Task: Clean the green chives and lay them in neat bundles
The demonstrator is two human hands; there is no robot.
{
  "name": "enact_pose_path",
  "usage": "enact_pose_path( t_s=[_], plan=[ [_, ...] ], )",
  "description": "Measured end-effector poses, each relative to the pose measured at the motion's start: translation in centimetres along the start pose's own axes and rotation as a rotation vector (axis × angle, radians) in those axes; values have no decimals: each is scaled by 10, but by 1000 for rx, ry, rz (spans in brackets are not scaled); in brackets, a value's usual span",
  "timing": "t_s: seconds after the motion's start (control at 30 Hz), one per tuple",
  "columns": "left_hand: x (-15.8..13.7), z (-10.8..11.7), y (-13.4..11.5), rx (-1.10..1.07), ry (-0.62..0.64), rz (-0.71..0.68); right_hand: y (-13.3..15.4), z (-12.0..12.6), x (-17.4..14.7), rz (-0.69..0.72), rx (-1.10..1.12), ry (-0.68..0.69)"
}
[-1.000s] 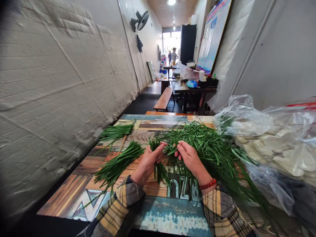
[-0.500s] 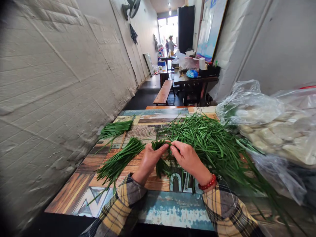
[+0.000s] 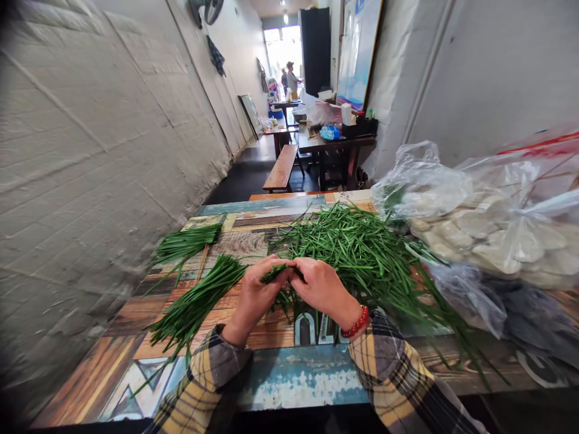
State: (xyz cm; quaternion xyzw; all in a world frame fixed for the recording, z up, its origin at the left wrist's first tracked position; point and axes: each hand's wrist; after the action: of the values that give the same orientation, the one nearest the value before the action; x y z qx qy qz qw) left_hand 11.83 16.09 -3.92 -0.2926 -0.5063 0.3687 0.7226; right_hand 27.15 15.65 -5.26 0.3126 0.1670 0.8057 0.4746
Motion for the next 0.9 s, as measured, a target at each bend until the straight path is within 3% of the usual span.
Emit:
enact_pose_path(
  t_s=[0.13,0.23,0.4,0.53,0.6,0.7,0.8,0.9],
  plan=[
    [5,12,6,-301,-271,338,-8,7,0,8,-257,6],
    [10,29,12,-563,-467,477,-25,18,-3,-54,-388,-69],
    [12,39,11,-653,-472,525,-49,32,-4,-139,-402,-350],
    [11,32,8,-648,-420,555,-43,37,-2,-92,-96,-581],
    [10,27,8,-649,-364,582,-32,34,-2,-105,130,-555],
    [9,20,8,-626,-266,598,-14,21,-2,-54,326,-331],
    [6,11,6,-525,-211,595,2,1,-3,59,188,-154],
    [4,7,6,-465,-170,601,8,-15,-3,32,81,-124]
  ],
)
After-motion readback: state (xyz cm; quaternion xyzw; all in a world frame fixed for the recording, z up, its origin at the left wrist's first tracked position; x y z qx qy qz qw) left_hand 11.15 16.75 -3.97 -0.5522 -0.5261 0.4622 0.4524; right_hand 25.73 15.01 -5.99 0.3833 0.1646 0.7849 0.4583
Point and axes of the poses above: each hand's wrist, its own x-axis towards the middle knuckle, its own z-axis out of the back of the hand, y = z × x
